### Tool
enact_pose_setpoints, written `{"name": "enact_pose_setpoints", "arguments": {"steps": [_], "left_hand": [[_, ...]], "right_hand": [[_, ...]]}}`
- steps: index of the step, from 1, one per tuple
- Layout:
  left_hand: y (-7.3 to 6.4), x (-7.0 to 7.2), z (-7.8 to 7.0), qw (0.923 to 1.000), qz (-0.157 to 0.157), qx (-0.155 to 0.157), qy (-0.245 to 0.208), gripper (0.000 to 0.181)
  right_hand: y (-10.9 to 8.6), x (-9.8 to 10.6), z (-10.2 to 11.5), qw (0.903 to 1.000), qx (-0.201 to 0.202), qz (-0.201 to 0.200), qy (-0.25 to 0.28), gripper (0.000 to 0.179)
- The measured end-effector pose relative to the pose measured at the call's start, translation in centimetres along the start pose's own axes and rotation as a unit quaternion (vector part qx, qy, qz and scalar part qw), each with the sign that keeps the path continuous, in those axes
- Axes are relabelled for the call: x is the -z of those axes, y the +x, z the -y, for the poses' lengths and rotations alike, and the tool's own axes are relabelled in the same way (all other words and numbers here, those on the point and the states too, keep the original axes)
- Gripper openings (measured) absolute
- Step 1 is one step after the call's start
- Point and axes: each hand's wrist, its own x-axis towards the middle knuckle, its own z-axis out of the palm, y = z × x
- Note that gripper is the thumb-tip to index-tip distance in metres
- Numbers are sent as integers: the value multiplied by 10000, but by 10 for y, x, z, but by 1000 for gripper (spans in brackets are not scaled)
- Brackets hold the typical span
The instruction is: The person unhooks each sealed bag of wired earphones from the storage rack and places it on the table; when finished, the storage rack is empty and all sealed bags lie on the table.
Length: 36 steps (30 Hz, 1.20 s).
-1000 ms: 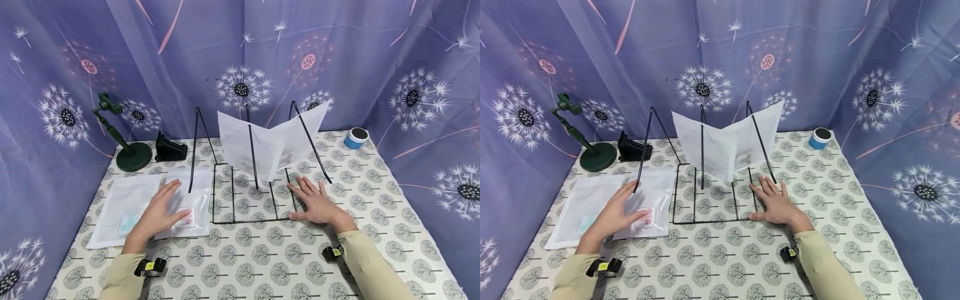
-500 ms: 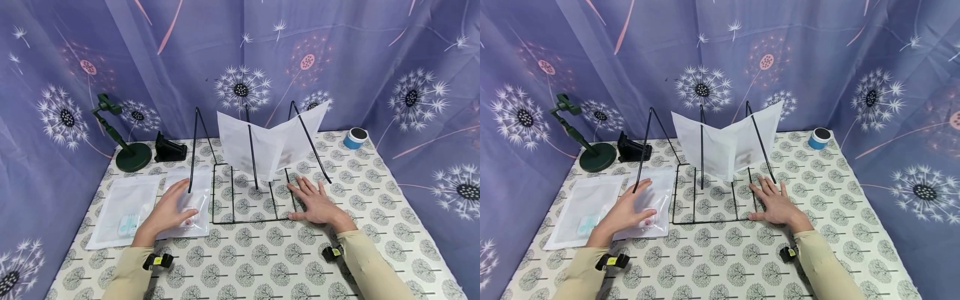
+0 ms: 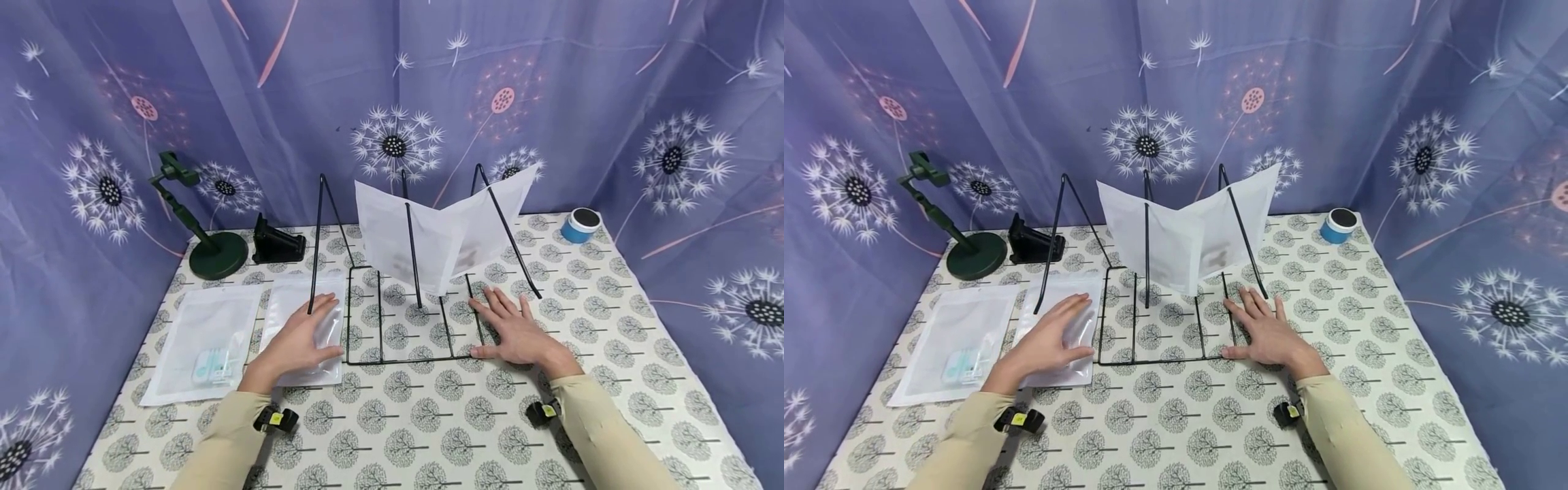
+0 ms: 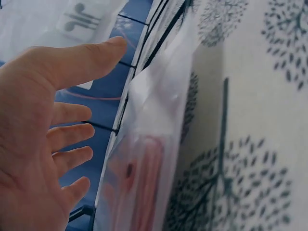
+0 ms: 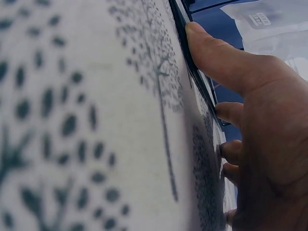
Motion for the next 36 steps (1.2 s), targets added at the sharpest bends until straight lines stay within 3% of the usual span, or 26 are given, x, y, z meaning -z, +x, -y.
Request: {"name": "enact_pose_setpoints", "arguments": {"steps": [8,26,36], "left_hand": [[6,-10,-4,9983,210,-230,485,100],[9,-15,-9,9933,849,74,775,101],[10,-15,-8,9919,910,24,887,102]], "right_hand": [[0,-1,0,10000,4,3,75,104],[-1,2,2,10000,11,-5,83,104],[-1,2,3,10000,17,-17,60,104]]}}
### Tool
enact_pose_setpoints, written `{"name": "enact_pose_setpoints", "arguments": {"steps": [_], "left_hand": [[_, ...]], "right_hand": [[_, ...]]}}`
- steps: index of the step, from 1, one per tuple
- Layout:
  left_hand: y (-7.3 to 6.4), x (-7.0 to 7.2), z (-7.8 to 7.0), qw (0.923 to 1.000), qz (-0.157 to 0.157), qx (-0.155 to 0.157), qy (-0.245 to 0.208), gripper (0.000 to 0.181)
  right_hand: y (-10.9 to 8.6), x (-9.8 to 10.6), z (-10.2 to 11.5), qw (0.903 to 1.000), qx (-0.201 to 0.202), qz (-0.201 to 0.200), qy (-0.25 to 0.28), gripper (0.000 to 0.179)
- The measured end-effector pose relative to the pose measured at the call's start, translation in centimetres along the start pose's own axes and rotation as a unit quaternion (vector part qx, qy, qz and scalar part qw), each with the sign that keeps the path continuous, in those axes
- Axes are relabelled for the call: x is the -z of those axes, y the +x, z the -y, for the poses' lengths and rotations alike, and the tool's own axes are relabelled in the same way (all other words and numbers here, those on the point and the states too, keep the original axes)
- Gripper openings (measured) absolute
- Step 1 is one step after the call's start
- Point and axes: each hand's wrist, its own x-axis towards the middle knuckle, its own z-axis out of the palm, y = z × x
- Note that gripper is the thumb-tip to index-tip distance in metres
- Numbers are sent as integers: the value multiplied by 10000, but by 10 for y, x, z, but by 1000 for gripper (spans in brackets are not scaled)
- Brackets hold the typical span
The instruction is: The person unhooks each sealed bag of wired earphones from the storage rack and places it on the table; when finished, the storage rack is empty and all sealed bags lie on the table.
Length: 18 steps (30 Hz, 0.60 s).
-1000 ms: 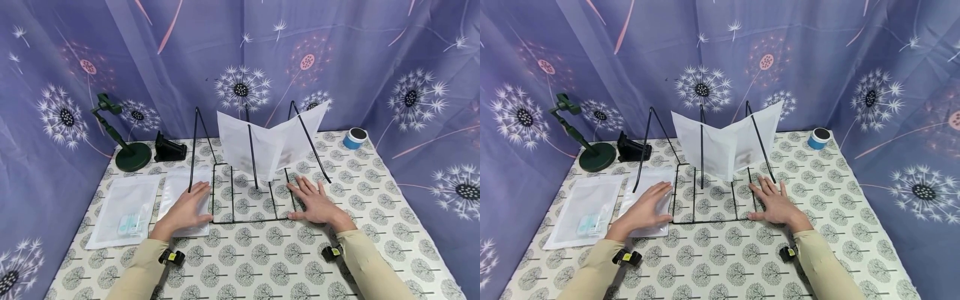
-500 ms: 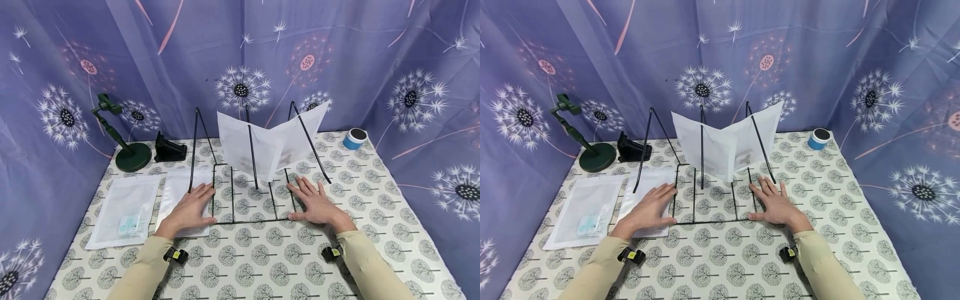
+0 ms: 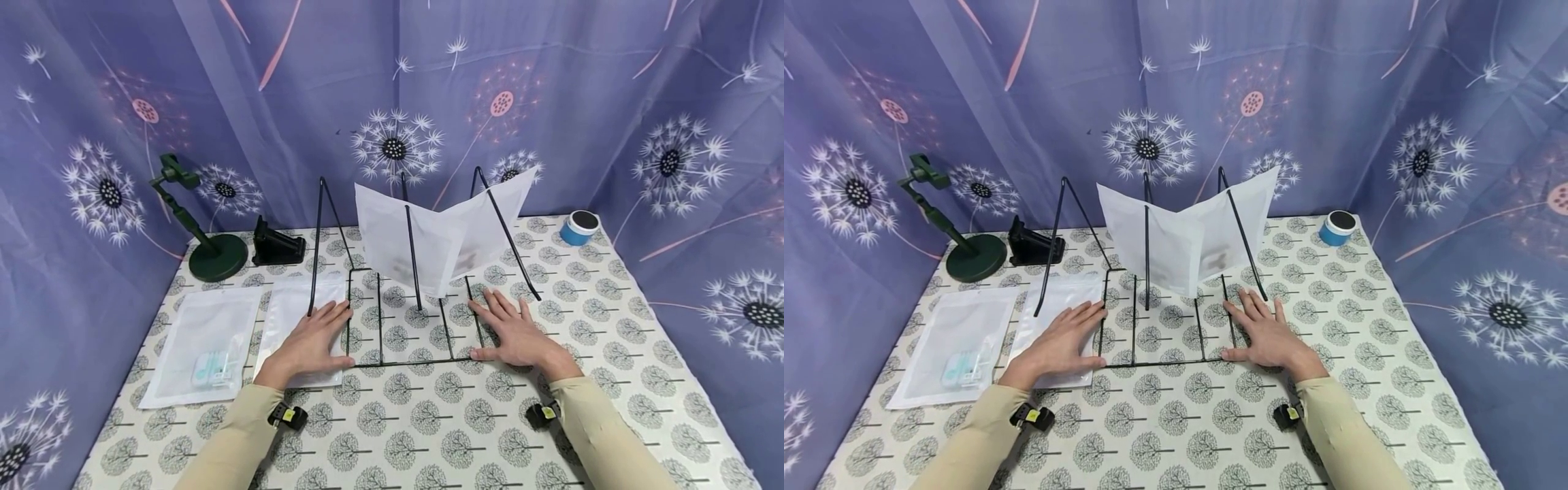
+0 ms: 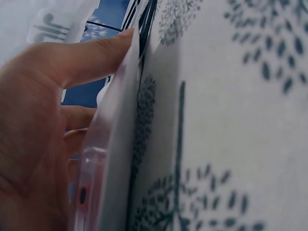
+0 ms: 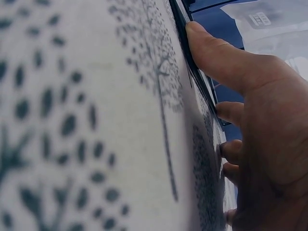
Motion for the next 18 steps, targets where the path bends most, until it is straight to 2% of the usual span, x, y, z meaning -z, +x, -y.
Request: {"name": "enact_pose_setpoints", "arguments": {"steps": [13,15,18], "left_hand": [[0,-2,2,10000,-12,-70,66,102],[-1,-2,2,9999,-43,-106,55,101],[-2,-2,3,9999,-72,-128,3,102]], "right_hand": [[0,5,2,9999,72,-30,87,101],[-1,8,3,9995,127,-151,266,99],[0,14,6,9942,302,-537,881,88]]}}
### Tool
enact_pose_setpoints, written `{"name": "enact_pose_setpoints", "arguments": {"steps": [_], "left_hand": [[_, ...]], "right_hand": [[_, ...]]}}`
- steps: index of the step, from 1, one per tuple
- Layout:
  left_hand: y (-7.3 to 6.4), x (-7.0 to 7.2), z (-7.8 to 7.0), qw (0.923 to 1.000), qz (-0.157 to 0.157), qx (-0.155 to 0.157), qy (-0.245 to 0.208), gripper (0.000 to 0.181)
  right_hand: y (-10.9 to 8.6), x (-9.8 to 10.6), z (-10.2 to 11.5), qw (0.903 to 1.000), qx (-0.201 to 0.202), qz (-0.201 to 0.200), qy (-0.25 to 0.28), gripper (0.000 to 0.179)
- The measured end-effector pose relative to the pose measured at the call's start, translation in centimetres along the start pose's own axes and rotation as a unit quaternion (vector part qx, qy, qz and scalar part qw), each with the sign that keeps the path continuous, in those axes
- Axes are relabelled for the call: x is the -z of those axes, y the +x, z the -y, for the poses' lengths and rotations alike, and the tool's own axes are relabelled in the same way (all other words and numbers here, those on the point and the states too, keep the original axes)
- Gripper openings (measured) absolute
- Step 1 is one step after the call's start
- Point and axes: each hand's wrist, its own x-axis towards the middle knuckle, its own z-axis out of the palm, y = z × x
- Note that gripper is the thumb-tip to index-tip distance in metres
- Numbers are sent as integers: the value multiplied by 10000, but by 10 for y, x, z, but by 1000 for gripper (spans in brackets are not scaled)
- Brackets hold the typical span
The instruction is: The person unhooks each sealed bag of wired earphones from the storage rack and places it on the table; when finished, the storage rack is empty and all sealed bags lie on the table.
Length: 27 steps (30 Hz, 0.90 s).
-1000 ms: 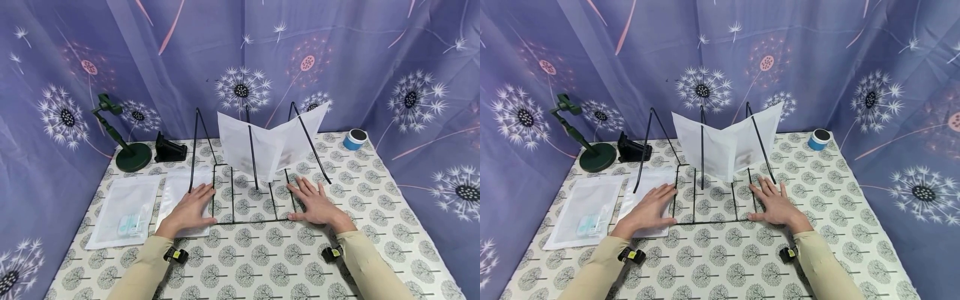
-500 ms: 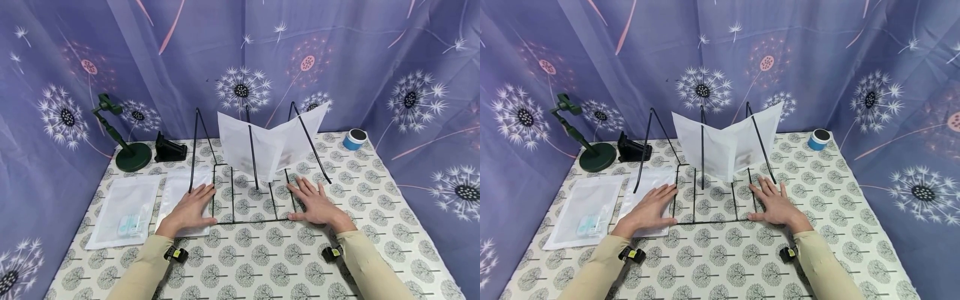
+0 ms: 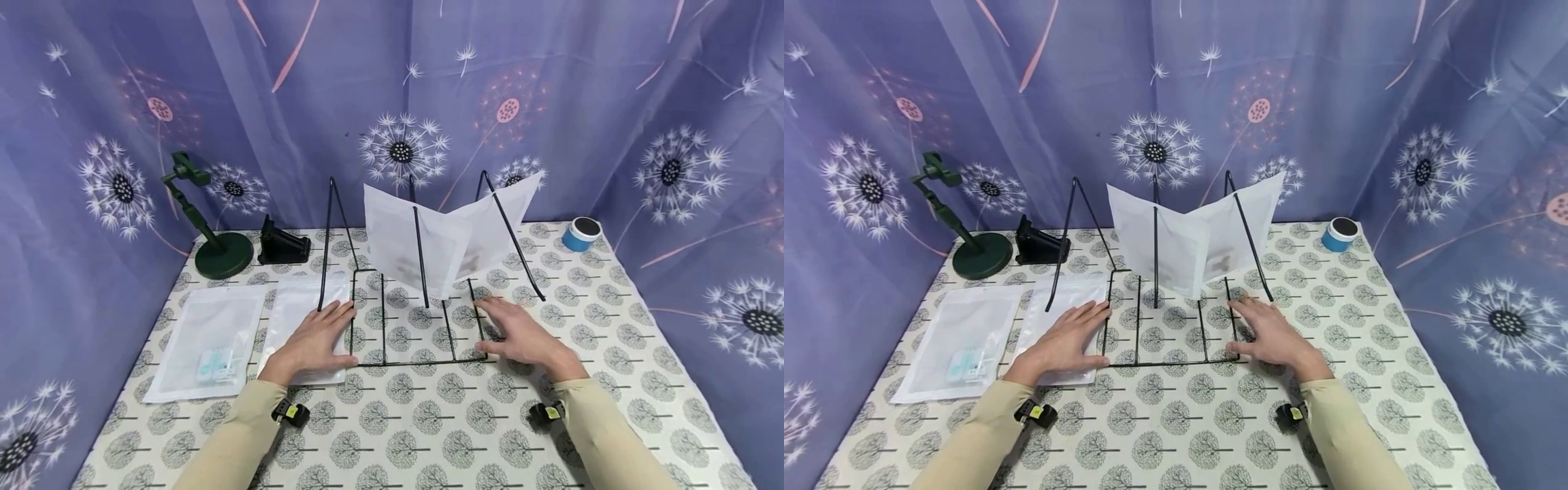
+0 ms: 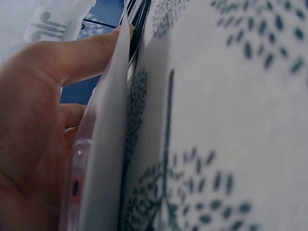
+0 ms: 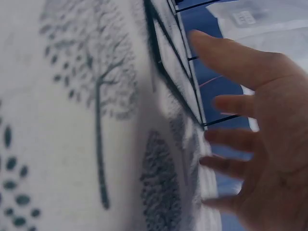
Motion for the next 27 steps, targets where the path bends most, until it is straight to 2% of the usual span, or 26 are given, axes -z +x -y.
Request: {"name": "enact_pose_setpoints", "arguments": {"steps": [2,4,7,10,13,19,23,27], "left_hand": [[0,0,0,10000,5,-8,-7,102],[-1,0,-1,10000,10,2,-13,103],[-1,-1,0,10000,-3,2,23,102],[-1,-1,0,10000,3,19,26,102],[-1,-1,0,10000,32,42,24,102],[0,0,-1,9999,91,52,-18,103],[0,0,-2,9999,120,64,-53,102],[0,1,-2,9999,124,53,-18,102]], "right_hand": [[0,2,3,9975,276,-459,456,77],[1,4,7,9907,624,-1003,681,66],[4,5,12,9735,1194,-1830,676,56],[7,7,17,9603,1441,-2297,658,56],[9,9,23,9561,1426,-2413,852,61],[16,12,39,9508,1451,-2406,1309,74],[19,19,60,9450,1596,-2481,1412,73],[21,27,79,9349,1822,-2662,1479,71]]}}
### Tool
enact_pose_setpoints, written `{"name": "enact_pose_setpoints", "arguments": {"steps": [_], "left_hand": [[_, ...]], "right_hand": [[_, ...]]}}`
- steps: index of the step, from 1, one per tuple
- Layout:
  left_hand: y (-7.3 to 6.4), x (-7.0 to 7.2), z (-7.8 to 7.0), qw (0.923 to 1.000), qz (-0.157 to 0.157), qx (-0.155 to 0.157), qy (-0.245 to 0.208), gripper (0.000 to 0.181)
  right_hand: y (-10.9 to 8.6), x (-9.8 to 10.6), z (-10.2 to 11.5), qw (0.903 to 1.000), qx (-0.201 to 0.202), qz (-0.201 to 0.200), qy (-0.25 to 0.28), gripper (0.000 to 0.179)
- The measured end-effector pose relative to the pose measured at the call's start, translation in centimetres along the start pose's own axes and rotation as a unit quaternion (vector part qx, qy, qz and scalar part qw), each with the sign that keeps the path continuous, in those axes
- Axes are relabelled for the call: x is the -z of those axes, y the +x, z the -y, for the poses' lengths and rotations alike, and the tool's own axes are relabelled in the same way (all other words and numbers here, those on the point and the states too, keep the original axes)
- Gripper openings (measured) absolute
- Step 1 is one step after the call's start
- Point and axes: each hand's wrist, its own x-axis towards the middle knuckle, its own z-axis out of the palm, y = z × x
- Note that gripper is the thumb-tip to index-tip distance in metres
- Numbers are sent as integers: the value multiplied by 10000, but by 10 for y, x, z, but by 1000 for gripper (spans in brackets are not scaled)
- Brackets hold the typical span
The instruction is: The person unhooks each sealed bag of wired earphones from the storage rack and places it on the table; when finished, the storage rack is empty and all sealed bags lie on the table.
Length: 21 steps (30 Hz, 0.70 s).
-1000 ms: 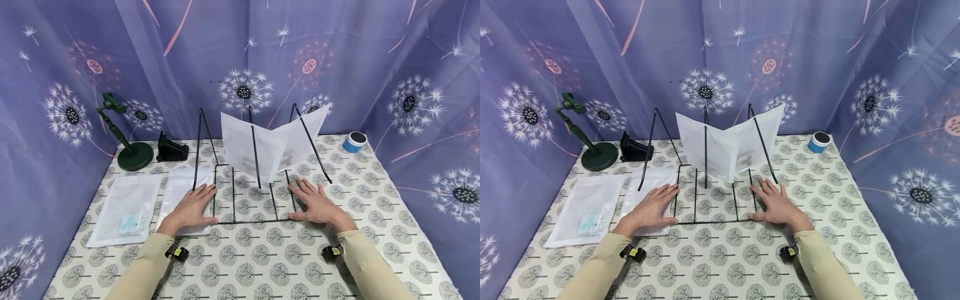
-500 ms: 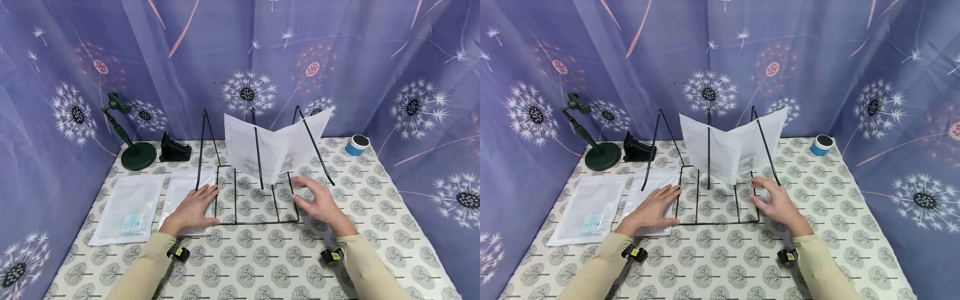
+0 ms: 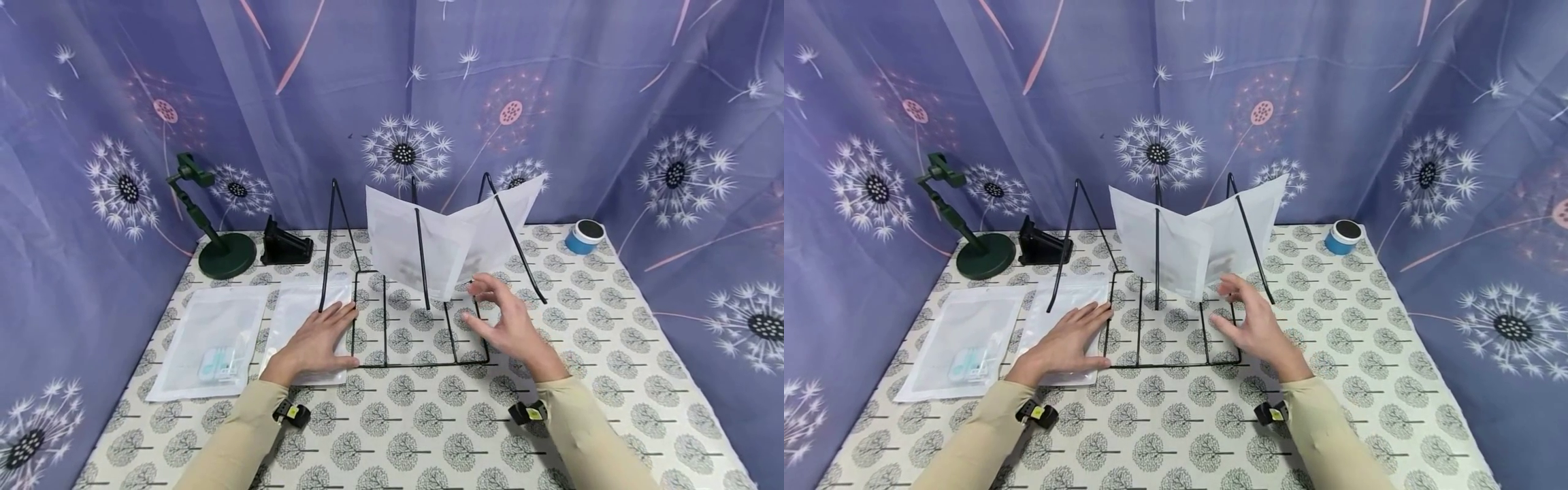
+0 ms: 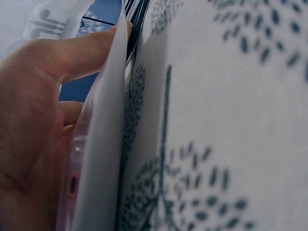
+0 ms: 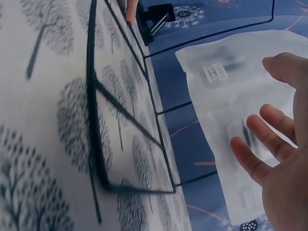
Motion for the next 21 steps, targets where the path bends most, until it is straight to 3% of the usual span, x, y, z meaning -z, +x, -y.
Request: {"name": "enact_pose_setpoints", "arguments": {"steps": [3,6,11,15,21], "left_hand": [[0,-1,1,10000,-11,-7,13,102],[0,-1,1,10000,-59,-32,-2,102],[0,-1,1,10000,-61,-37,3,102],[0,-1,1,10000,-52,-25,22,101],[0,-1,1,10000,-81,-32,19,101]], "right_hand": [[6,-4,2,9996,236,-98,153,71],[6,-10,-10,9986,344,-160,364,75],[3,-19,-31,9985,131,-241,484,79],[13,-21,-17,9973,169,-446,550,74],[27,-23,2,9919,319,-568,1094,71]]}}
